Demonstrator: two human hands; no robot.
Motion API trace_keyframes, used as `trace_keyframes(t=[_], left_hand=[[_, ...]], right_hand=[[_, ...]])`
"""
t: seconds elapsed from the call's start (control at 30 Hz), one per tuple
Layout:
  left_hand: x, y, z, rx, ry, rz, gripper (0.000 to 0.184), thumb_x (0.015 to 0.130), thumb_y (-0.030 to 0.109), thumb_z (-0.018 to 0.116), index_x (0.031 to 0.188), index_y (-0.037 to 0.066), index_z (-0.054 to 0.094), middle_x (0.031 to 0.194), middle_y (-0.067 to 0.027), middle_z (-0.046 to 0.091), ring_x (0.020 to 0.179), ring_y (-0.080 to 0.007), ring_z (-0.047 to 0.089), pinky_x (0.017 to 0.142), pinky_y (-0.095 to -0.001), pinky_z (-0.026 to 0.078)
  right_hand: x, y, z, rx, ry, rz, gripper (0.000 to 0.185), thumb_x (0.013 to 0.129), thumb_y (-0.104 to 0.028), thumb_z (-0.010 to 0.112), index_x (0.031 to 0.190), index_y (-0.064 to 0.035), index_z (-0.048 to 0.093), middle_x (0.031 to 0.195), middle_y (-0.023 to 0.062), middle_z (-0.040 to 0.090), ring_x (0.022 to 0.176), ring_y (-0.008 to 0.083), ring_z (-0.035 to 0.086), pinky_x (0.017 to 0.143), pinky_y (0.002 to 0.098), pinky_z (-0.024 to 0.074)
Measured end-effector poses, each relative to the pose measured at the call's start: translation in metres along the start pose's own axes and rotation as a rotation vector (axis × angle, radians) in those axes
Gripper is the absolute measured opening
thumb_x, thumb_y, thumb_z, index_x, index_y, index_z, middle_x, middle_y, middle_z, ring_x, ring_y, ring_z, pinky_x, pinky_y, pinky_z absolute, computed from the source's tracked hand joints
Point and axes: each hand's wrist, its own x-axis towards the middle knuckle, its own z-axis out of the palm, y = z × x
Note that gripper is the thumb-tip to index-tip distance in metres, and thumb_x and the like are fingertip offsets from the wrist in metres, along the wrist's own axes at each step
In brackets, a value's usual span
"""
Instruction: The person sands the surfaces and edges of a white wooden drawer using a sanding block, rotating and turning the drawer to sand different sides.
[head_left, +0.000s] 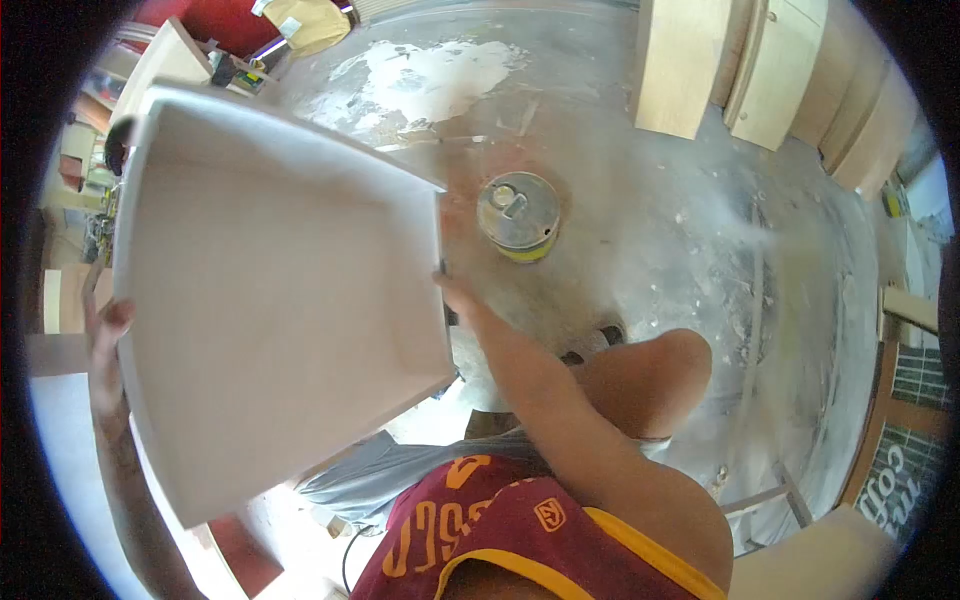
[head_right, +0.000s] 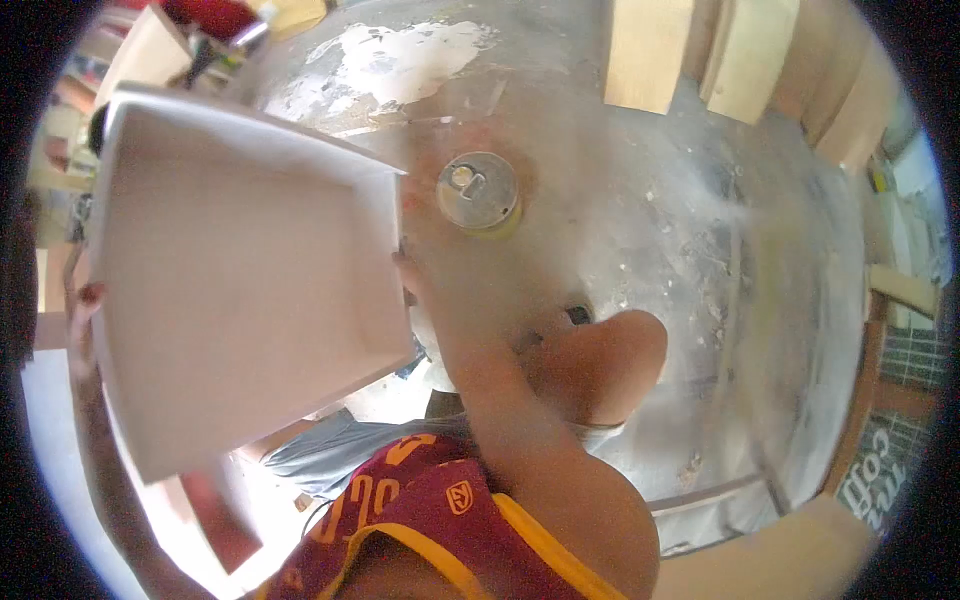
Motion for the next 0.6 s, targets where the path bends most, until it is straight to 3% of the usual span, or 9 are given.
trace_keyframes(t=[0.07,0.13,0.17,0.2,0.27,0.33,0.43,0.5,0.6], left_hand=[[0.035,0.009,0.025,-0.059,-0.009,-0.226,0.093,0.088,0.045,0.069,0.161,0.010,0.023,0.153,-0.0214,0.041,0.139,-0.0345,0.045,0.115,-0.0465,0.037],[0.065,0.016,0.056,-0.124,-0.016,-0.374,0.111,0.078,0.053,0.077,0.162,0.008,0.021,0.147,-0.0212,0.046,0.135,-0.0355,0.048,0.119,-0.0459,0.034],[0.079,0.016,0.074,-0.159,-0.019,-0.334,0.114,0.074,0.054,0.080,0.160,0.004,0.023,0.145,-0.0219,0.047,0.134,-0.0368,0.048,0.118,-0.0460,0.035],[0.092,0.017,0.090,-0.194,-0.023,-0.294,0.118,0.070,0.054,0.082,0.158,-0.001,0.026,0.143,-0.0226,0.047,0.134,-0.0382,0.048,0.117,-0.0461,0.035],[0.112,0.006,0.111,-0.121,-0.022,-0.121,0.115,0.067,0.053,0.084,0.154,-0.003,0.034,0.145,-0.0214,0.043,0.137,-0.0371,0.043,0.116,-0.0448,0.036],[0.120,0.018,0.130,-0.189,-0.027,-0.082,0.115,0.063,0.056,0.085,0.151,-0.003,0.040,0.149,-0.0188,0.036,0.140,-0.0356,0.038,0.118,-0.0439,0.034],[0.134,0.036,0.140,0.237,-0.060,-0.158,0.123,0.056,0.059,0.086,0.152,-0.002,0.040,0.148,-0.0167,0.032,0.140,-0.0375,0.035,0.118,-0.0510,0.031],[0.133,0.037,0.158,0.244,-0.050,-0.212,0.123,0.055,0.059,0.086,0.153,0.000,0.040,0.147,-0.0175,0.032,0.141,-0.0392,0.033,0.116,-0.0549,0.032],[0.136,0.058,0.171,0.328,-0.111,-0.279,0.123,0.055,0.057,0.085,0.154,0.002,0.039,0.146,-0.0187,0.033,0.142,-0.0419,0.031,0.114,-0.0607,0.033]], right_hand=[[0.017,0.009,-0.014,0.003,0.000,-0.096,0.047,0.094,-0.025,0.063,0.135,-0.0019,0.060,0.114,0.0193,0.069,0.107,0.0283,0.066,0.098,0.0421,0.0490],[0.022,0.030,-0.036,-0.145,0.063,-0.152,0.050,0.098,-0.038,0.059,0.132,-0.0014,0.062,0.119,0.0243,0.069,0.112,0.0330,0.066,0.099,0.0442,0.0496],[0.017,0.043,-0.044,-0.295,0.112,-0.118,0.054,0.099,-0.043,0.058,0.132,-0.0005,0.063,0.123,0.0270,0.068,0.116,0.0365,0.066,0.099,0.0456,0.0494],[-0.009,0.009,-0.071,-0.221,-0.097,0.169,0.058,0.099,-0.046,0.056,0.134,0.0006,0.061,0.127,0.0292,0.066,0.121,0.0397,0.064,0.102,0.0469,0.0476],[-0.007,0.043,-0.084,-0.384,0.001,0.063,0.061,0.099,-0.044,0.057,0.136,0.0035,0.058,0.131,0.0334,0.063,0.128,0.0464,0.058,0.109,0.0490,0.0423],[0.003,0.081,-0.093,-0.296,0.190,-0.187,0.057,0.099,-0.041,0.059,0.133,0.0039,0.061,0.130,0.0312,0.064,0.129,0.0454,0.058,0.111,0.0483,0.0407],[0.006,0.062,-0.122,-0.290,0.051,-0.151,0.054,0.099,-0.038,0.060,0.133,0.0032,0.061,0.128,0.0287,0.065,0.125,0.0442,0.059,0.107,0.0492,0.0426],[0.003,0.063,-0.142,-0.004,-0.086,0.058,0.053,0.100,-0.037,0.060,0.135,0.0026,0.060,0.124,0.0226,0.068,0.115,0.0371,0.063,0.101,0.0473,0.0458],[0.007,0.068,-0.165,-0.217,-0.092,0.075,0.050,0.100,-0.035,0.062,0.134,0.0015,0.062,0.120,0.0170,0.069,0.110,0.0302,0.064,0.098,0.0437,0.0469]])
